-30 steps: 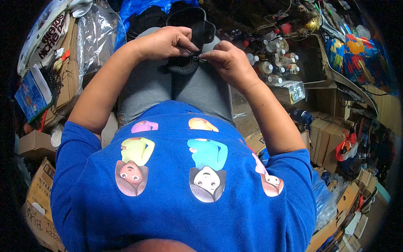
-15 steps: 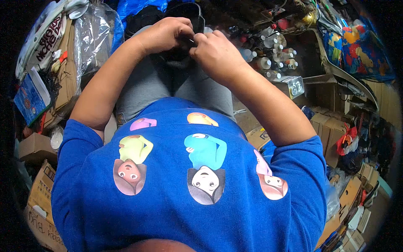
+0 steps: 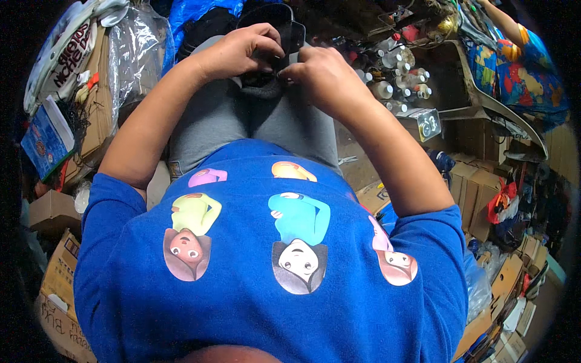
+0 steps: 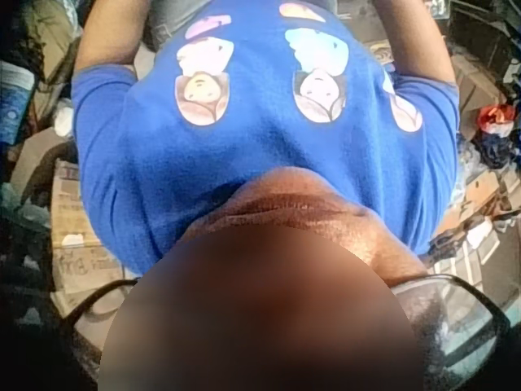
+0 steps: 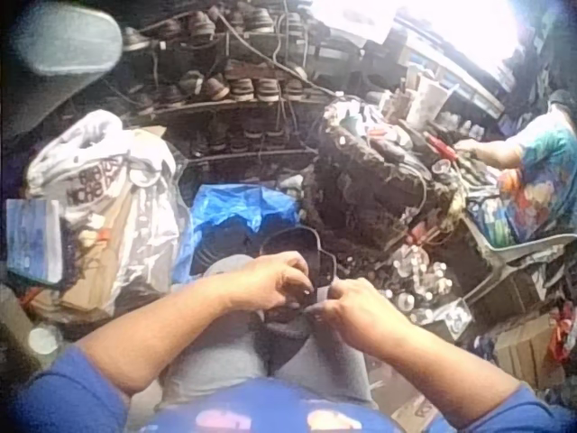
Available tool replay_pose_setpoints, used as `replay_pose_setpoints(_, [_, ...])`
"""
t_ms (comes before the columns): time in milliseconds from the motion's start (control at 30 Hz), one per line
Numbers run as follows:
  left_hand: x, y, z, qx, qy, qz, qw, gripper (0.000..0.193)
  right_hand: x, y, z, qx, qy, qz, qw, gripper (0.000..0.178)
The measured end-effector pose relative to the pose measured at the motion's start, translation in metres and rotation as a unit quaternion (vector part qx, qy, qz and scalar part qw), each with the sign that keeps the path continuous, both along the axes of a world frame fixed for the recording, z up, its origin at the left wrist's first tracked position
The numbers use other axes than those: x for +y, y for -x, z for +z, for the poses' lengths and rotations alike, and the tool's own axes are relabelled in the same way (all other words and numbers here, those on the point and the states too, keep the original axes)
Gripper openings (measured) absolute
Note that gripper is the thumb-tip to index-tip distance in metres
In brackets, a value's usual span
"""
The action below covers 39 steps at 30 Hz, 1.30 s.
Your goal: Hand-stitch the edge of a black shoe using a needle and thread.
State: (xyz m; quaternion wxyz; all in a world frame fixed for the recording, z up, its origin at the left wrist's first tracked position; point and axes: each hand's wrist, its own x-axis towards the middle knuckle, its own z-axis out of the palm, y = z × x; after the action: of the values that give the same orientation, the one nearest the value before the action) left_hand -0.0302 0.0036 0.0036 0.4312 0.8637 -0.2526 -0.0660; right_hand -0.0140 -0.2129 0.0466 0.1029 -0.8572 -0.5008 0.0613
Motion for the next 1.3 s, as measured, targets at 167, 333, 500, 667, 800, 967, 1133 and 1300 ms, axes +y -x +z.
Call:
replay_pose_setpoints(167, [-0.003, 0.012, 0.002, -0.157, -0.02, 0.169, 0.973, 0.035, 0.005, 0.002, -0.027, 0.043, -0.112, -0.048, 0.992, 0.02])
replay_pose_setpoints(333, [0.003, 0.067, 0.018, -0.06, -0.071, 0.185, 0.978, 0.034, -0.012, 0.003, -0.023, 0.26, -0.179, -0.152, 0.936, 0.021])
replay_pose_setpoints(500, [0.039, 0.086, 0.039, 0.093, -0.094, 0.108, 0.985, 0.026, -0.045, -0.01, -0.019, 0.554, -0.287, -0.18, 0.76, 0.023])
replay_pose_setpoints(667, [0.067, 0.079, 0.048, 0.082, -0.23, 0.215, 0.945, 0.021, -0.073, -0.021, -0.009, 0.664, -0.507, -0.189, 0.517, 0.027])
replay_pose_setpoints(800, [0.053, 0.056, 0.02, -0.049, 0.136, 0.236, 0.961, 0.03, -0.08, -0.03, -0.009, 0.714, -0.519, -0.103, 0.458, 0.031])
replay_pose_setpoints(967, [-0.001, 0.049, 0.031, 0.225, 0.623, 0.134, 0.737, 0.034, -0.049, -0.009, -0.023, 0.325, -0.168, -0.272, 0.89, 0.025])
replay_pose_setpoints(1133, [0.016, 0.043, 0.011, 0.298, 0.717, 0.122, 0.618, 0.048, -0.041, 0.001, -0.038, 0.1, 0.014, -0.191, 0.976, 0.039])
replay_pose_setpoints(1300, [0.029, 0.047, 0.012, 0.295, 0.683, 0.236, 0.625, 0.046, -0.051, 0.001, -0.053, 0.03, -0.051, -0.114, 0.992, 0.034])
